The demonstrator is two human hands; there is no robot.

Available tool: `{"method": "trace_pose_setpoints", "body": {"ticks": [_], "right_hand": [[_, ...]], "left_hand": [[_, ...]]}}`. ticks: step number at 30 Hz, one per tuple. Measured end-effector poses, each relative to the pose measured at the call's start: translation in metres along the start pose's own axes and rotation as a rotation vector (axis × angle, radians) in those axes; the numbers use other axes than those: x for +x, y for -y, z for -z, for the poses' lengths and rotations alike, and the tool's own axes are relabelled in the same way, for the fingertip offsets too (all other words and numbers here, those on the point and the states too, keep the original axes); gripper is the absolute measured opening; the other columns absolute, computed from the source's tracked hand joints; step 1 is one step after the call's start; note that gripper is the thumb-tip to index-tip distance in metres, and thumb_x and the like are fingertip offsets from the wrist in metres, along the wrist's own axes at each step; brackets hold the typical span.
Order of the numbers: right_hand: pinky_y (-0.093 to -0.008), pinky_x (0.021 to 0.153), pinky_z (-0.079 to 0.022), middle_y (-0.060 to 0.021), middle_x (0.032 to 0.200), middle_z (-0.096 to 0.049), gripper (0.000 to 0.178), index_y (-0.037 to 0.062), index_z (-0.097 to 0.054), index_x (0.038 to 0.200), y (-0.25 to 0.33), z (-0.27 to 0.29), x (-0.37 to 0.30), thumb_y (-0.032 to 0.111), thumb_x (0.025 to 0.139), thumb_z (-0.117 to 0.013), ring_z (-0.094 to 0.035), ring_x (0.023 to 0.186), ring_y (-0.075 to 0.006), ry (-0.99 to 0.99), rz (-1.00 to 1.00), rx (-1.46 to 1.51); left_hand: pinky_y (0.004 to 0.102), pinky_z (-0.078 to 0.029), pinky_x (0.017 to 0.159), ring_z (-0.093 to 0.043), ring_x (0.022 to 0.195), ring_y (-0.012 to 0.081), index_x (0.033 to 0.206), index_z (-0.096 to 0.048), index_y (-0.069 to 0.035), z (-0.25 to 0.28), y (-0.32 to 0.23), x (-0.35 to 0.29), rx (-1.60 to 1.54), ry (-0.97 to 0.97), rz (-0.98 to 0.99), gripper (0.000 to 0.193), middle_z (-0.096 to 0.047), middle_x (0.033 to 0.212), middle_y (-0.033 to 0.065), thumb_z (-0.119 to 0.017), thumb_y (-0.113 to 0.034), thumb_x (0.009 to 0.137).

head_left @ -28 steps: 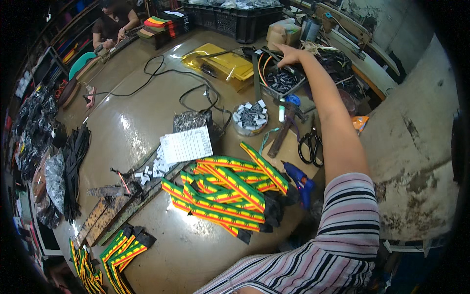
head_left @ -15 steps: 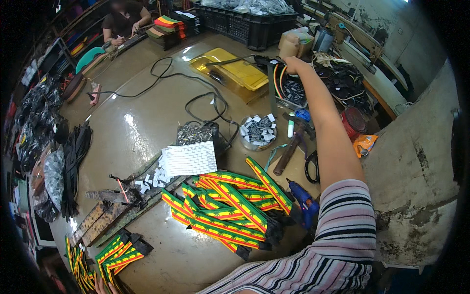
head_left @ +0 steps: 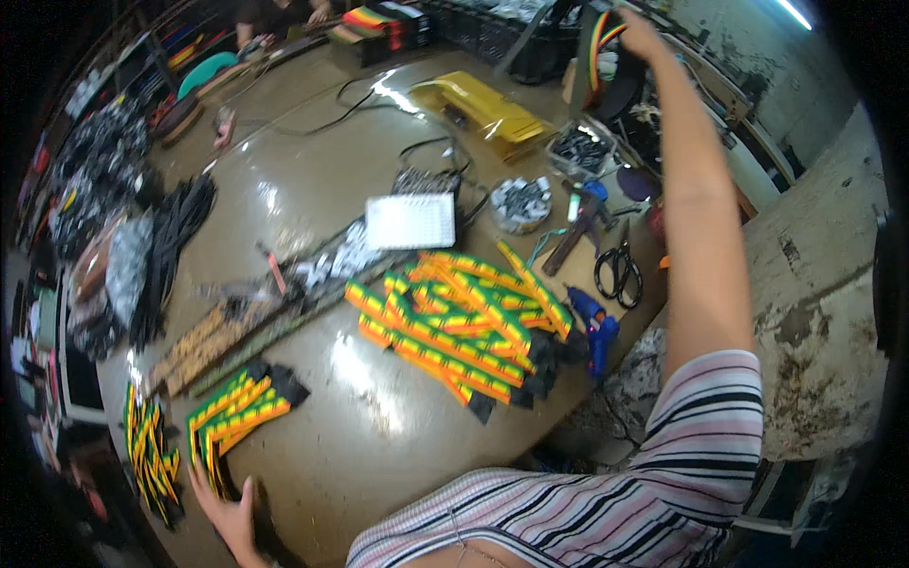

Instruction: The person repeatedly folds and secures colorful fabric strips using a small metal tool, then attaches black fabric pieces with a purple zip tie. The person stacks the finished items on the table.

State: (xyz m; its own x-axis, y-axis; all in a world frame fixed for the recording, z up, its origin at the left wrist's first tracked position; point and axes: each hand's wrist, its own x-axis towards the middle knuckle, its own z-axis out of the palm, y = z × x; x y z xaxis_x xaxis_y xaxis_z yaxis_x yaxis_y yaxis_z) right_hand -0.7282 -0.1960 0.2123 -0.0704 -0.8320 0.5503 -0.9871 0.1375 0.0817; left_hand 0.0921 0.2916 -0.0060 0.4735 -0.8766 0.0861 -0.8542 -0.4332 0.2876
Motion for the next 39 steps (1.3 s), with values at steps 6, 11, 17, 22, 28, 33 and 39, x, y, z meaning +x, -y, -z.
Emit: {"method": "trace_pose_setpoints", "body": {"ticks": [6,11,17,22,28,33,39], "right_hand": [[-0.0414,0.077,-0.05,-0.0159,0.092,-0.069,0.02,0.0061,-0.069,0.099,0.098,0.153,-0.064,0.012,0.081,-0.066,-0.064,0.084,-0.0266,-0.193,0.11,0.552],[-0.0394,0.086,-0.047,-0.0165,0.105,-0.066,0.032,0.0053,-0.063,0.112,0.188,0.241,-0.19,0.007,0.08,-0.066,-0.062,0.097,-0.0273,-0.183,0.353,0.581],[-0.037,0.098,-0.043,-0.0172,0.122,-0.062,0.048,0.0043,-0.057,0.127,0.301,0.303,-0.327,0.002,0.08,-0.065,-0.059,0.113,-0.0281,-0.13,0.746,0.611],[-0.036,0.104,-0.042,-0.0191,0.131,-0.06,0.058,0.004,-0.055,0.134,0.394,0.29,-0.421,-0.003,0.077,-0.062,-0.058,0.123,-0.0304,0.155,0.741,0.842],[-0.0429,0.096,-0.047,-0.0172,0.125,-0.06,0.061,0.0081,-0.053,0.133,0.441,0.261,-0.465,-0.01,0.074,-0.051,-0.057,0.115,-0.0359,0.122,0.816,0.798],[-0.0423,0.098,-0.047,-0.016,0.124,-0.06,0.058,0.0076,-0.056,0.129,0.448,0.24,-0.483,-0.007,0.073,-0.056,-0.057,0.116,-0.0349,0.211,0.844,0.702],[-0.0443,0.092,-0.048,-0.0146,0.123,-0.058,0.052,0.0085,-0.053,0.132,0.481,0.219,-0.501,0.006,0.08,-0.056,-0.057,0.115,-0.0352,0.167,0.959,0.644]], "left_hand": [[0.0459,-0.037,0.108,-0.042,0.132,0.0414,0.15,-0.032,-0.007,-0.011,0.009,0.049,-0.158,-0.032,-0.284,0.109,-0.044,0.144,0.0267,-0.086,-0.039,0.06],[0.0438,-0.045,0.101,-0.055,0.117,0.0401,0.139,-0.044,0.003,-0.01,0.024,0.091,0.06,0.094,-0.152,0.098,-0.057,0.126,0.028,-0.081,-0.038,0.059],[0.0468,-0.05,0.096,-0.058,0.112,0.0443,0.12,-0.053,0.003,-0.017,0.02,0.095,0.183,0.175,-0.109,0.068,-0.06,0.12,0.0281,-0.071,-0.037,0.068],[0.0509,-0.05,0.093,-0.059,0.109,0.0444,0.114,-0.054,0.001,-0.016,0.026,0.081,0.151,0.091,-0.15,0.062,-0.06,0.118,0.0286,-0.072,-0.034,0.067],[0.0486,-0.05,0.089,-0.061,0.103,0.0436,0.115,-0.051,0.002,0.002,0.037,0.075,0.073,0.162,-0.168,0.067,-0.062,0.109,0.029,-0.075,-0.034,0.065],[0.0446,-0.05,0.087,-0.062,0.101,0.0424,0.116,-0.05,0.002,0.045,0.035,0.107,-0.032,0.074,-0.382,0.065,-0.063,0.105,0.029,-0.077,-0.028,0.065],[0.0395,-0.044,0.101,-0.056,0.116,0.0336,0.135,-0.046,-0.007,0.047,0.032,0.232,-0.013,0.198,-0.657,0.078,-0.059,0.123,0.0201,-0.077,-0.023,0.065]]}}
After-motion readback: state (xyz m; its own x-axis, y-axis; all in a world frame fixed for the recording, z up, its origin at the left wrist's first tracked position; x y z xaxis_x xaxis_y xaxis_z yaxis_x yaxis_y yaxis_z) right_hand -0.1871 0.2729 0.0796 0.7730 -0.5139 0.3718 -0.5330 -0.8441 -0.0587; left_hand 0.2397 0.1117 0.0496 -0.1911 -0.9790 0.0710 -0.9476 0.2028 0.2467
